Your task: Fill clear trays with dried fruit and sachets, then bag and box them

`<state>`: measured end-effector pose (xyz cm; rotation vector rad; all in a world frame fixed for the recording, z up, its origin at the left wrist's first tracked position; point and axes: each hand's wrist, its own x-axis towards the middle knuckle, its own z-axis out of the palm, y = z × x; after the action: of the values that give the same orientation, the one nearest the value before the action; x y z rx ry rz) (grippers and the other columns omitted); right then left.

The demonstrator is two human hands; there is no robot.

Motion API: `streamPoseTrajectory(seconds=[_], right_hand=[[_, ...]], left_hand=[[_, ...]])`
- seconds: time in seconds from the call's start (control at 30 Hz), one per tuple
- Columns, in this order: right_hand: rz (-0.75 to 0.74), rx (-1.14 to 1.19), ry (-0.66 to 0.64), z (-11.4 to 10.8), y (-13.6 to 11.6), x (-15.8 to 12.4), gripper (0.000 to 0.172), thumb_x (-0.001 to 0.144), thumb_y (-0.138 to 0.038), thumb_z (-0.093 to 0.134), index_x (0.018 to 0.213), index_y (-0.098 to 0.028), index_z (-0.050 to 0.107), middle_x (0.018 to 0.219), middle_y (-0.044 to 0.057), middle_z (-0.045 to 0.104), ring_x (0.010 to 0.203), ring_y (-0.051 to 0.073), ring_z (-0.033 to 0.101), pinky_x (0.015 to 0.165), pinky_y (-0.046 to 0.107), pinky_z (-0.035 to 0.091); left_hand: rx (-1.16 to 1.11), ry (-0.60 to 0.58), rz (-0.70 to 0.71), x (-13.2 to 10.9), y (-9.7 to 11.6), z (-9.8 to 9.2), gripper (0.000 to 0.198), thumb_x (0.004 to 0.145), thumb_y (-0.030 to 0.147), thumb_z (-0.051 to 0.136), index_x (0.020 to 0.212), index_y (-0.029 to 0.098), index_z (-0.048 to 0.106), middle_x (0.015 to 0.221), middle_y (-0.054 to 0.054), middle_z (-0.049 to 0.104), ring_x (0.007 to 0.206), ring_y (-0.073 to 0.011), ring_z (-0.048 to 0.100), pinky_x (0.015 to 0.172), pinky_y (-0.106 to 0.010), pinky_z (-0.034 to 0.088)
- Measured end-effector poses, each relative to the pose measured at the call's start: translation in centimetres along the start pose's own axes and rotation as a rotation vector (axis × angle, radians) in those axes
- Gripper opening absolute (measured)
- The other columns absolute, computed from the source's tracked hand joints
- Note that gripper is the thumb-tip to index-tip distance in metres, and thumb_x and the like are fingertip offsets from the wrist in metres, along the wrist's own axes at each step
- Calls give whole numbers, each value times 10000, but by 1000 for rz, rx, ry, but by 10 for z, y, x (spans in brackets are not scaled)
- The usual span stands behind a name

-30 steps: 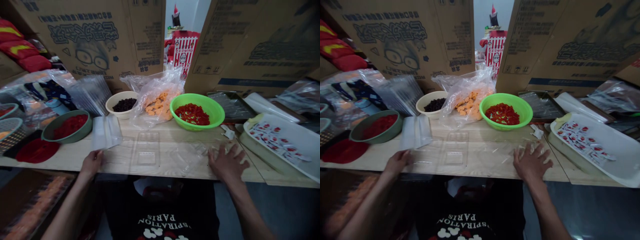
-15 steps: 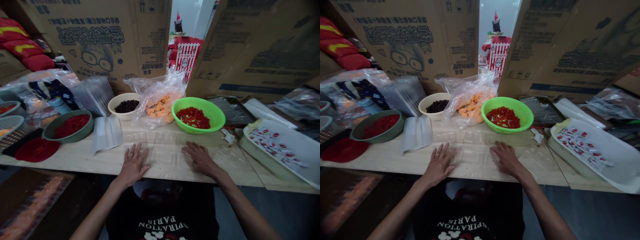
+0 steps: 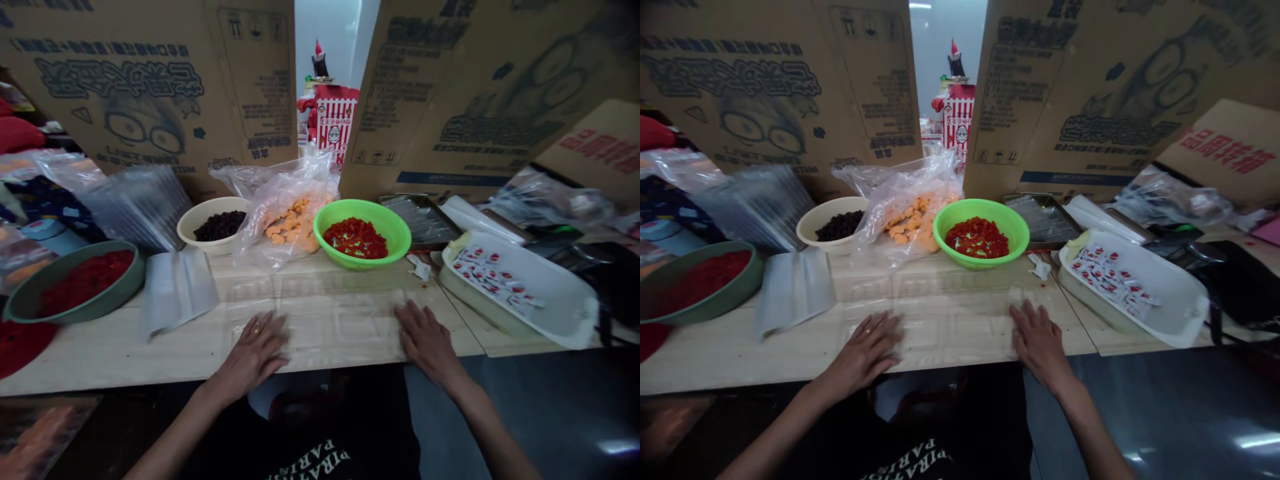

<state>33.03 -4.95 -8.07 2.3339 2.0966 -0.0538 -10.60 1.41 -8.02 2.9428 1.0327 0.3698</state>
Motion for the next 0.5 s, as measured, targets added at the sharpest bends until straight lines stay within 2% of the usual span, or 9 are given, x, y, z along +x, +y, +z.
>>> streamPoseTrajectory(seconds=[0.13, 0.23, 0.33, 0.43, 0.5], right_hand=[[-182, 18, 73, 10, 17, 21, 552, 935, -224, 403, 1475, -312, 474, 1617, 85, 302, 1474, 364, 250, 1051, 561, 383], [-271, 57, 73, 15, 26, 44, 606, 878, -147, 426, 1460, -303, 497, 1620, 100, 288, 1473, 370, 248, 1047, 579, 377], [-350, 106, 72, 16, 23, 54, 618, 841, -124, 447, 1430, -288, 535, 1609, 110, 307, 1473, 357, 254, 1062, 567, 364], [-369, 135, 62, 2, 19, 53, 635, 816, -128, 469, 1430, -277, 530, 1603, 117, 320, 1470, 337, 274, 1078, 550, 354], [-309, 156, 102, -18, 29, 57, 648, 822, -134, 460, 1456, -268, 493, 1604, 110, 319, 1467, 304, 295, 1101, 516, 348]], left_hand=[[-12, 61, 35, -14, 3, -5, 382, 960, 370, 576, 1320, 244, 594, 1553, -93, 427, 1452, -274, 367, 1202, -507, 292], [-13, 55, 25, -9, 2, -5, 370, 957, 345, 574, 1306, 225, 603, 1544, -113, 435, 1444, -278, 381, 1199, -507, 303], [-14, 51, 39, 1, -1, -4, 379, 951, 335, 575, 1312, 225, 602, 1536, -114, 446, 1454, -281, 364, 1194, -506, 316], [-6, 77, 82, 4, -4, -3, 415, 943, 328, 583, 1349, 241, 580, 1532, -101, 456, 1447, -272, 380, 1193, -488, 323], [8, 115, 118, 1, -6, -1, 478, 934, 326, 593, 1403, 255, 534, 1534, -90, 456, 1437, -261, 398, 1197, -467, 321]])
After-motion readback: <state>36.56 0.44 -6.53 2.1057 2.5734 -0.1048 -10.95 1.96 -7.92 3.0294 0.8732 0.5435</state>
